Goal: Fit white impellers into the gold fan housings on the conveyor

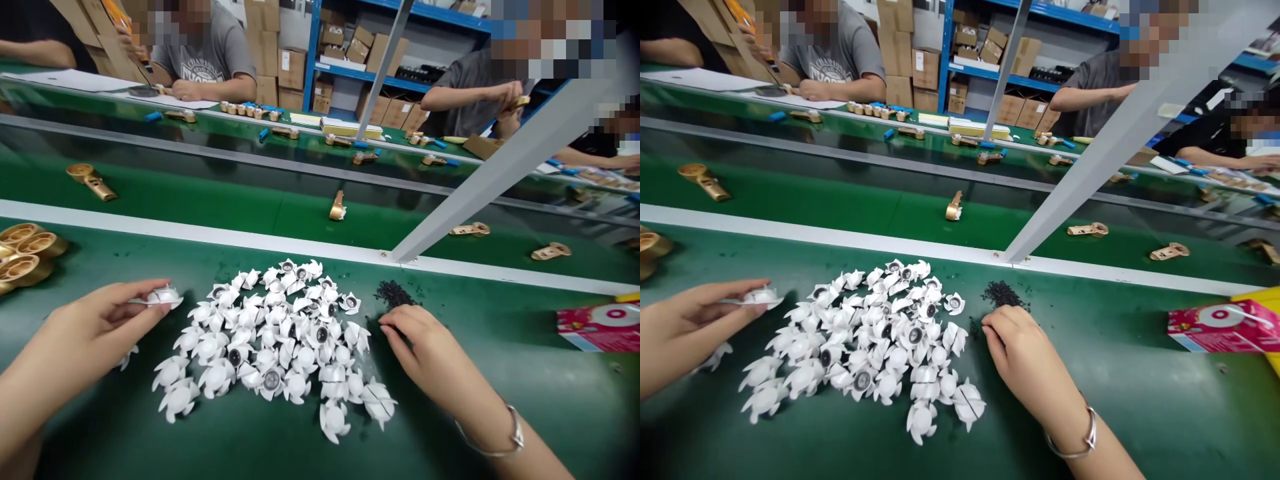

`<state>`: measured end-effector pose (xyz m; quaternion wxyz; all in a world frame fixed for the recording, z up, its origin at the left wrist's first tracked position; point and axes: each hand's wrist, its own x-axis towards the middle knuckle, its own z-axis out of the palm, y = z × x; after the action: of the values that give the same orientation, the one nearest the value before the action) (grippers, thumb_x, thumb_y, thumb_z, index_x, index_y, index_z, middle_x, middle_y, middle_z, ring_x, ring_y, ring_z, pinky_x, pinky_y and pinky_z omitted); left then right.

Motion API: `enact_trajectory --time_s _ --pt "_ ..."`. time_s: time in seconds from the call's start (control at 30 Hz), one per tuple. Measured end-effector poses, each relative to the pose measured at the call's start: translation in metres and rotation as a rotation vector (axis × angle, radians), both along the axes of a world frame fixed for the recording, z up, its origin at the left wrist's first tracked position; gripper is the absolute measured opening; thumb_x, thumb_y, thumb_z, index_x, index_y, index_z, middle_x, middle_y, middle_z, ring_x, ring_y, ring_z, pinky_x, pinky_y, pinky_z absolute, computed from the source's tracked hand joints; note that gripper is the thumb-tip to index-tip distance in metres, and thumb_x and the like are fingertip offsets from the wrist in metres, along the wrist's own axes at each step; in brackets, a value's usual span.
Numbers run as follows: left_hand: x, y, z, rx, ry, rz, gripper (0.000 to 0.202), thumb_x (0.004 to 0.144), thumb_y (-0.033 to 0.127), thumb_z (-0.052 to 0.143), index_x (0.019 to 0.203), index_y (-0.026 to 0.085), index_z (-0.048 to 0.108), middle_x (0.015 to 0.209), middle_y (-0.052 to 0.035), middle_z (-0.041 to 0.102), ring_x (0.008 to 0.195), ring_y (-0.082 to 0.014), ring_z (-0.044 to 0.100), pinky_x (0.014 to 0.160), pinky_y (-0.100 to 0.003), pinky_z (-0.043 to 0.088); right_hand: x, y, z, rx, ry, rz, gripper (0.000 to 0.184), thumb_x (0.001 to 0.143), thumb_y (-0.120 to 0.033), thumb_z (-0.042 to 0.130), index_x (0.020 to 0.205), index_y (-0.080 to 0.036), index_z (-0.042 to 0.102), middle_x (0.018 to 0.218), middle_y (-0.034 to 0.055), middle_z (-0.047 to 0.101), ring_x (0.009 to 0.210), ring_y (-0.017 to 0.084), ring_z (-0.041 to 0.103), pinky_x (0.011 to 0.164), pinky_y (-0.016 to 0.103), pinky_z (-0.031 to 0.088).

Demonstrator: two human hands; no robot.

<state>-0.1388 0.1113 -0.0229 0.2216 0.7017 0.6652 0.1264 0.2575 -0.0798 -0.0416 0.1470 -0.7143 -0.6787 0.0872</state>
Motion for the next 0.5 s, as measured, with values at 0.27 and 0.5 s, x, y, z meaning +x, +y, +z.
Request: enact_trajectory --time_s 0.27,0.5 --pt "0.011 0.0 0.002 0.181 0.255 -0.098 0.036 0.093 0.048 0.045 0.116 0.031 0.066 0.101 0.0015 0.059 0.071 -0.0148 0.059 0.07 -0.028 0.04 -0.003 -0.025 -0.002 0.036 -0.025 0.019 0.018 0.097 -0.02 0.05 0.097 -0.019 0.069 0.096 0.0096 0.069 0.088 0.022 0.066 0.078 0.038 0.058" --pt "0.005 -0.001 -0.002 0.263 0.29 -0.252 0.048 0.093 0.044 0.045 0.131 0.024 0.064 0.101 -0.0052 0.058 0.072 -0.0188 0.059 0.075 -0.032 0.047 -0.014 -0.029 -0.009 0.056 -0.165 0.078 0.026 0.1 -0.02 0.044 0.097 -0.019 0.07 0.097 0.01 0.068 0.088 0.024 0.065 0.077 0.041 0.057"
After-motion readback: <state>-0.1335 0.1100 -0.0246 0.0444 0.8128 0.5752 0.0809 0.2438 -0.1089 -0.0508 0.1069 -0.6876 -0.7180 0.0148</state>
